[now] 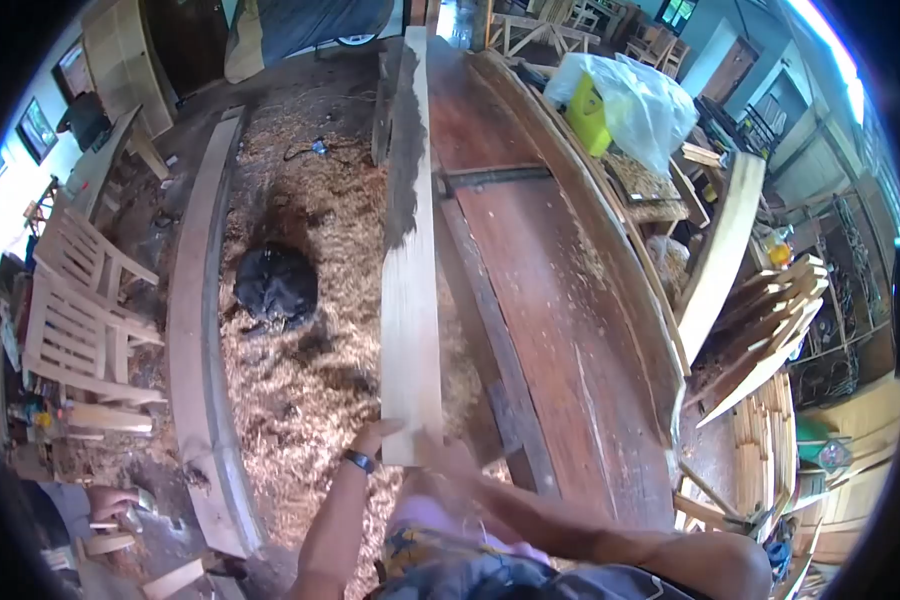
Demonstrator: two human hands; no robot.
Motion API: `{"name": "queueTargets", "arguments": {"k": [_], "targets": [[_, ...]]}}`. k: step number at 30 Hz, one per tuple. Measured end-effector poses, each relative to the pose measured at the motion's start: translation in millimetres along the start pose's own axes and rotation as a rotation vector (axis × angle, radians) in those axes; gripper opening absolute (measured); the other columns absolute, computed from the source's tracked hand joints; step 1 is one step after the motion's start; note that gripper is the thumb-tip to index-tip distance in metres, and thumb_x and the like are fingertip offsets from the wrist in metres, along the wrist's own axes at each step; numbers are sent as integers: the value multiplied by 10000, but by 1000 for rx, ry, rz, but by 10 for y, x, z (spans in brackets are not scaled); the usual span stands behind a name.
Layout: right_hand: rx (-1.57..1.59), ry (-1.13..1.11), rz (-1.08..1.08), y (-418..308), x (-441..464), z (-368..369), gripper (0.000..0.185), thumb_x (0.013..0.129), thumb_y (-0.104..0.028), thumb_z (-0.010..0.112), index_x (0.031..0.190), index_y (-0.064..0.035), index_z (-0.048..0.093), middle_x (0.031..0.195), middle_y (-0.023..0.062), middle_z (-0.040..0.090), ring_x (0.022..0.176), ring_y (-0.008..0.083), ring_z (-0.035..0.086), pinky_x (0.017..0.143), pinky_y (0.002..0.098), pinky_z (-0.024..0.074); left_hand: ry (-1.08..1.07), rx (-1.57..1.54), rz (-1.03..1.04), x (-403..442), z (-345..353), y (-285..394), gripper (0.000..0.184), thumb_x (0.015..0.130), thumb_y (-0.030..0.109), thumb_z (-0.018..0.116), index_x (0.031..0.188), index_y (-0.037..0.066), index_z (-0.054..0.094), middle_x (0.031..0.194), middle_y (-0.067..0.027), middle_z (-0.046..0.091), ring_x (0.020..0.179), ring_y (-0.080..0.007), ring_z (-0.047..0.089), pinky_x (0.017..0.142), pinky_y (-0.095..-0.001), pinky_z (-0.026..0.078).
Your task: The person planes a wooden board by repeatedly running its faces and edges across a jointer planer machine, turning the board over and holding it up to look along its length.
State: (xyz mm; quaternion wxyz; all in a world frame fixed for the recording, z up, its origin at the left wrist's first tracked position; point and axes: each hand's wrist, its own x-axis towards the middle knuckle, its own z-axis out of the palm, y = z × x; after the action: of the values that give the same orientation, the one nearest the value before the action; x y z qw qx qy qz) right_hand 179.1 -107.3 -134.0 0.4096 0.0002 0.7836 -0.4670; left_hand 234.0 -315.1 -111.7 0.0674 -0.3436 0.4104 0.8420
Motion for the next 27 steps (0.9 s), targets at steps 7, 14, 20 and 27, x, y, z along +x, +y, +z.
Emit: {"name": "queueTargets", "arguments": {"k": [7,14,20,27], "targets": [[725,-218,80,760,-1841,-902,743,1058,-665,313,1376,-54,593,1252,163,658,1145,237,648,971,388,530,326,803,232,-2034,1961,-1328,554,802,223,839,1233,-56,631,1114,-171,747,985,-297,736,864,-384,583],[602,-280,-37,1421,-3290,-1821,611,1095,-536,359,1397,-44,560,1229,113,686,1151,242,657,1004,422,530,-412,1410,284,-3334,2829,-1362,715,842,550,714,1212,-56,637,1060,-303,711,998,-428,712,873,-482,563],[548,-248,85,1818,-3765,-2204,587,1092,-520,379,1375,-43,571,1200,112,690,1138,242,654,990,418,527,-527,1348,158,-3246,2866,-1739,736,852,572,692,1111,-117,681,1088,-347,692,1041,-436,699,912,-485,549],[606,-44,263,2395,-4678,-2355,572,1081,-519,403,1342,-43,584,1165,107,687,1103,241,651,959,414,527,-99,1151,256,-2440,2717,-914,1026,887,662,658,1520,-89,363,1447,-356,507,1306,-429,573,1091,-448,479]]}}
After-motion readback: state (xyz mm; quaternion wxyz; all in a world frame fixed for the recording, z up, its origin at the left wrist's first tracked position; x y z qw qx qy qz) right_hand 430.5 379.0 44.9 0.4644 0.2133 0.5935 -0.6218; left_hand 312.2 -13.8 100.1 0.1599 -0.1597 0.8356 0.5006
